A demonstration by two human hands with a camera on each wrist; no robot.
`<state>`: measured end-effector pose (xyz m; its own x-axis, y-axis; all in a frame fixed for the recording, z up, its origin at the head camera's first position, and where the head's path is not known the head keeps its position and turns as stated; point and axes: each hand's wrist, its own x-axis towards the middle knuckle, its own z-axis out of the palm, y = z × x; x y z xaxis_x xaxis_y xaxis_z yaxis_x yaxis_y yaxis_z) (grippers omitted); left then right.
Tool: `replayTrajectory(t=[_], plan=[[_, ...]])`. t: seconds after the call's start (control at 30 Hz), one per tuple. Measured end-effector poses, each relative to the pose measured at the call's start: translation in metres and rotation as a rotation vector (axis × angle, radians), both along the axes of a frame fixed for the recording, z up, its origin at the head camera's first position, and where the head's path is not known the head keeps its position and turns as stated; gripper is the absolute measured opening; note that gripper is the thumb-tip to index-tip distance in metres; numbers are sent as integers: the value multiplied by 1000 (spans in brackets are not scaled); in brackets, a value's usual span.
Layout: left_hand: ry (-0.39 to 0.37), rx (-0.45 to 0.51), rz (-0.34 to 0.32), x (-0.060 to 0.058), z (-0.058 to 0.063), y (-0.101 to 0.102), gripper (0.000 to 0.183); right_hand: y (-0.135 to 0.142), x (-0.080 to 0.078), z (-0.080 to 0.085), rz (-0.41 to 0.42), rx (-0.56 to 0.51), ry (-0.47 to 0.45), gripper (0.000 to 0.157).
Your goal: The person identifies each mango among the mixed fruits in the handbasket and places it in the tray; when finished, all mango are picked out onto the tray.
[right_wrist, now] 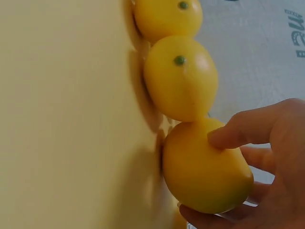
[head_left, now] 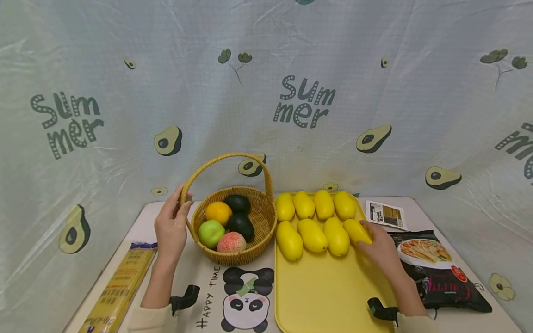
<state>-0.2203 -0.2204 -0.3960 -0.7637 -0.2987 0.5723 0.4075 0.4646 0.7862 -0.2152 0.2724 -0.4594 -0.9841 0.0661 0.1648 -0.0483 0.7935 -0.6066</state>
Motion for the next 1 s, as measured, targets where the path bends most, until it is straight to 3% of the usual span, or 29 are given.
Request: replayTrajectory(t=[0.33,0.7,1.0], plan=[[-9,4,5,0,-3,0,47,-8,1,-5,57,101,73,52],[1,-3,5,2,-2,0,47,-17,2,-7,11,185,129,51],[-10,3,2,2,-2,1,47,-20,5,-2,33,165,101,45]])
